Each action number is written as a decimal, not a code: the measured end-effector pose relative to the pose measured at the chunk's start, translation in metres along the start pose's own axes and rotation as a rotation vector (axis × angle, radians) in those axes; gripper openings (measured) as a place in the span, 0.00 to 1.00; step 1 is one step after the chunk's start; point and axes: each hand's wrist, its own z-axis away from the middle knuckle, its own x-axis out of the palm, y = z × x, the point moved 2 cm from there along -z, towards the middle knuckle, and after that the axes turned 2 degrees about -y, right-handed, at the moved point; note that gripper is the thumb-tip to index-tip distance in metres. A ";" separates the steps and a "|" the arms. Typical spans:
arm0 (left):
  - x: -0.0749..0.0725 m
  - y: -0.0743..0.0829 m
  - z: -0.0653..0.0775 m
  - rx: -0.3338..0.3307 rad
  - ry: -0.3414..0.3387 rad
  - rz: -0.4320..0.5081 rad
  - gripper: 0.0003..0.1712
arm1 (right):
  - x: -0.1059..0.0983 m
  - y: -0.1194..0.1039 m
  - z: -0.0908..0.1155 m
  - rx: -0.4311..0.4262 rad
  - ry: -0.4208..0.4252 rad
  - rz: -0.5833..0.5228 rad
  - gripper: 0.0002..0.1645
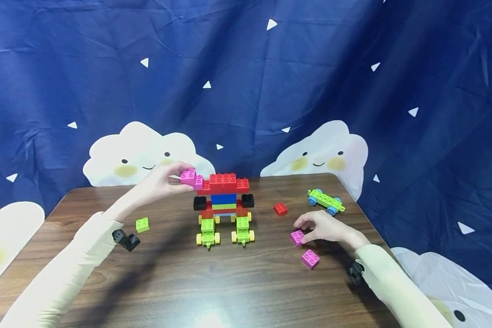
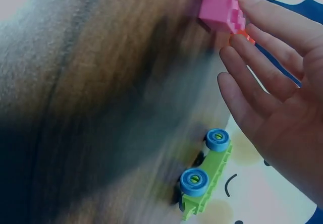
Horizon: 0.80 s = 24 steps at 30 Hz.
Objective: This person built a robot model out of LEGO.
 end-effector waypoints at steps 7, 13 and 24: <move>0.001 -0.001 -0.001 -0.001 -0.010 0.021 0.28 | 0.004 0.000 -0.001 0.001 -0.018 0.055 0.21; 0.003 -0.002 -0.001 0.005 -0.014 0.019 0.28 | -0.004 -0.006 -0.004 -0.003 0.002 0.121 0.16; 0.002 -0.003 0.001 -0.017 -0.014 0.031 0.29 | -0.027 -0.043 -0.044 -0.093 0.080 0.174 0.17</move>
